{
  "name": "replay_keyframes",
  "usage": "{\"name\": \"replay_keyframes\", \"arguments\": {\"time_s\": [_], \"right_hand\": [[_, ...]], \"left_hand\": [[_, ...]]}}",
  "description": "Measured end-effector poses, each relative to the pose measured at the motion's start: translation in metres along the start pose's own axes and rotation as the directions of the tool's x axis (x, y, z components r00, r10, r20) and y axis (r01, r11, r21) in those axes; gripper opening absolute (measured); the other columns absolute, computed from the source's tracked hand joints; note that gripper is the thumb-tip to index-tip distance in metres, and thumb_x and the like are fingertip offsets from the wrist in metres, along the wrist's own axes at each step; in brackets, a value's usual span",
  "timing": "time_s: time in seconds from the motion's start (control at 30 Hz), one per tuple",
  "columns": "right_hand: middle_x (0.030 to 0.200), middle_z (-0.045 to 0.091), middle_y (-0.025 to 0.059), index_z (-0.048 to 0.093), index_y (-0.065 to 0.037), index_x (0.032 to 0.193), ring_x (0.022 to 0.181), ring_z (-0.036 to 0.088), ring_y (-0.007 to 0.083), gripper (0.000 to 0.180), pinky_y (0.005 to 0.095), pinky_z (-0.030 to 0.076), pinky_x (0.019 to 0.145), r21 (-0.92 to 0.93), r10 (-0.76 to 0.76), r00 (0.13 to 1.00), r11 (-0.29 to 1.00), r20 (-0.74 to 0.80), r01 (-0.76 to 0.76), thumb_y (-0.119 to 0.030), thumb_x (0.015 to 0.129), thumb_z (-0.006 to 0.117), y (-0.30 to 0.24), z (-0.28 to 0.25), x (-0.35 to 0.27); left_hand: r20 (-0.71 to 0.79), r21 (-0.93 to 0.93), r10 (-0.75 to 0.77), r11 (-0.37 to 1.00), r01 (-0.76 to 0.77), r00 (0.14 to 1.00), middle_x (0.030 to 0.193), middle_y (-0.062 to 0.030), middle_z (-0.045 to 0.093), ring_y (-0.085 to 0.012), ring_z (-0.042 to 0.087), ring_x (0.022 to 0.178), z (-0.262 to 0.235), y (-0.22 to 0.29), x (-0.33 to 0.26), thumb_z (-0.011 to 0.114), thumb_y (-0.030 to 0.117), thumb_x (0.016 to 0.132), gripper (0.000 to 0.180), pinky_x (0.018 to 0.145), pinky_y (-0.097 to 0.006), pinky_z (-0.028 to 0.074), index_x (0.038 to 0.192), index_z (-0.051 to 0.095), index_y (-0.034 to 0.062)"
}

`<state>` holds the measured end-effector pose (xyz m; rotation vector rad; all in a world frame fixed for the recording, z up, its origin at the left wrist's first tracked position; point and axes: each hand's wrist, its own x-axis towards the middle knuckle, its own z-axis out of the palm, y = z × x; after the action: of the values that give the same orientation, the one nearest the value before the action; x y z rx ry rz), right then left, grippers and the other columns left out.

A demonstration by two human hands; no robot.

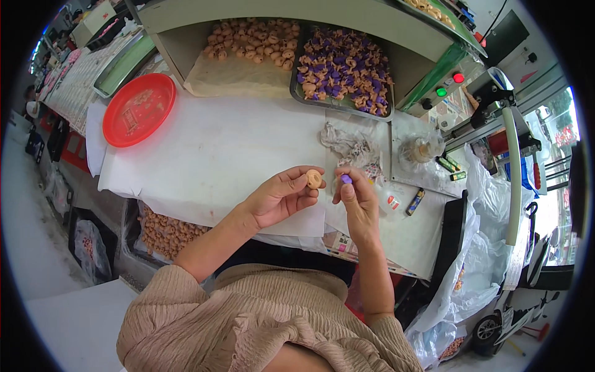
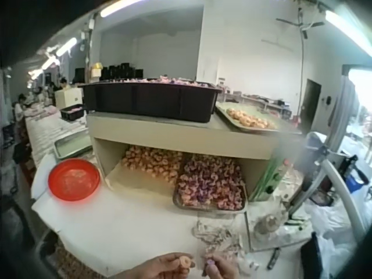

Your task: Assembling small colorful figurine parts and sealing them in plastic bags.

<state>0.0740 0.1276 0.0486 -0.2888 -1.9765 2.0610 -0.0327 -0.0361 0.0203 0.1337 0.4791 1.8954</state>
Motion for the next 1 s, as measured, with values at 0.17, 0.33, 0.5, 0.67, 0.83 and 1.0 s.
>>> {"name": "replay_keyframes", "arguments": {"time_s": [0.17, 0.33, 0.5, 0.67, 0.83, 1.0], "right_hand": [[0.094, 0.053, 0.0011, 0.059, 0.0, 0.111, 0.081, 0.05, 0.009, 0.029, 0.0216, 0.041, 0.075, -0.124, -0.142, 0.985, 0.984, -0.1, 0.13, -0.024, 0.097, 0.054, 0.011, -0.001, -0.013], [0.099, 0.055, 0.0037, 0.06, 0.001, 0.11, 0.088, 0.053, 0.0107, 0.024, 0.0233, 0.043, 0.08, -0.166, -0.17, 0.972, 0.976, -0.163, 0.142, -0.018, 0.096, 0.055, 0.018, -0.002, -0.025], [0.103, 0.058, 0.0066, 0.062, 0.002, 0.109, 0.093, 0.055, 0.012, 0.022, 0.0242, 0.045, 0.083, -0.166, -0.178, 0.943, 0.977, -0.281, 0.135, -0.014, 0.094, 0.058, 0.021, 0.006, -0.032], [0.102, 0.059, 0.007, 0.064, 0.002, 0.108, 0.091, 0.057, 0.012, 0.022, 0.0242, 0.045, 0.082, -0.087, -0.156, 0.92, 0.987, -0.36, 0.134, -0.01, 0.09, 0.063, 0.022, 0.01, -0.037], [0.1, 0.062, 0.0053, 0.064, 0.003, 0.108, 0.092, 0.057, 0.0115, 0.02, 0.0239, 0.044, 0.082, -0.163, -0.158, 0.917, 0.981, -0.367, 0.103, -0.008, 0.092, 0.06, 0.016, 0.006, -0.039], [0.096, 0.062, 0.0048, 0.065, 0.003, 0.108, 0.089, 0.057, 0.0109, 0.02, 0.0236, 0.044, 0.082, -0.167, -0.151, 0.91, 0.982, -0.387, 0.091, -0.007, 0.091, 0.06, 0.015, 0.014, -0.039]], "left_hand": [[0.005, 0.047, -0.054, 0.997, 0.054, 0.999, 0.112, -0.0085, 0.059, -0.0122, 0.062, 0.092, -0.004, -0.02, 0.005, 0.054, 0.016, 0.095, 0.036, 0.085, -0.026, 0.055, 0.128, 0.048, 0.0017], [-0.022, 0.091, -0.067, 0.994, 0.069, 0.998, 0.113, -0.0072, 0.059, -0.0149, 0.063, 0.096, -0.003, -0.034, 0.008, 0.056, 0.012, 0.094, 0.034, 0.087, -0.028, 0.054, 0.126, 0.049, 0.0022], [-0.075, 0.135, -0.058, 0.988, 0.068, 0.995, 0.113, -0.0062, 0.059, -0.0166, 0.063, 0.099, 0.006, -0.043, 0.009, 0.06, 0.008, 0.09, 0.035, 0.089, -0.029, 0.054, 0.124, 0.051, 0.0037], [-0.073, 0.125, 0.03, 0.992, -0.02, 0.997, 0.112, -0.0061, 0.059, -0.0174, 0.063, 0.1, 0.009, -0.045, 0.01, 0.062, 0.007, 0.089, 0.032, 0.09, -0.029, 0.054, 0.12, 0.053, 0.0044], [-0.069, 0.139, -0.034, 0.989, 0.044, 0.997, 0.113, -0.0068, 0.059, -0.0181, 0.063, 0.099, 0.01, -0.039, 0.005, 0.062, 0.007, 0.089, 0.031, 0.09, -0.029, 0.054, 0.119, 0.054, 0.0042], [-0.071, 0.191, -0.027, 0.981, 0.04, 0.997, 0.113, -0.0077, 0.059, -0.0187, 0.063, 0.099, 0.01, -0.038, 0.002, 0.062, 0.008, 0.089, 0.029, 0.089, -0.029, 0.054, 0.117, 0.054, 0.0038]]}}
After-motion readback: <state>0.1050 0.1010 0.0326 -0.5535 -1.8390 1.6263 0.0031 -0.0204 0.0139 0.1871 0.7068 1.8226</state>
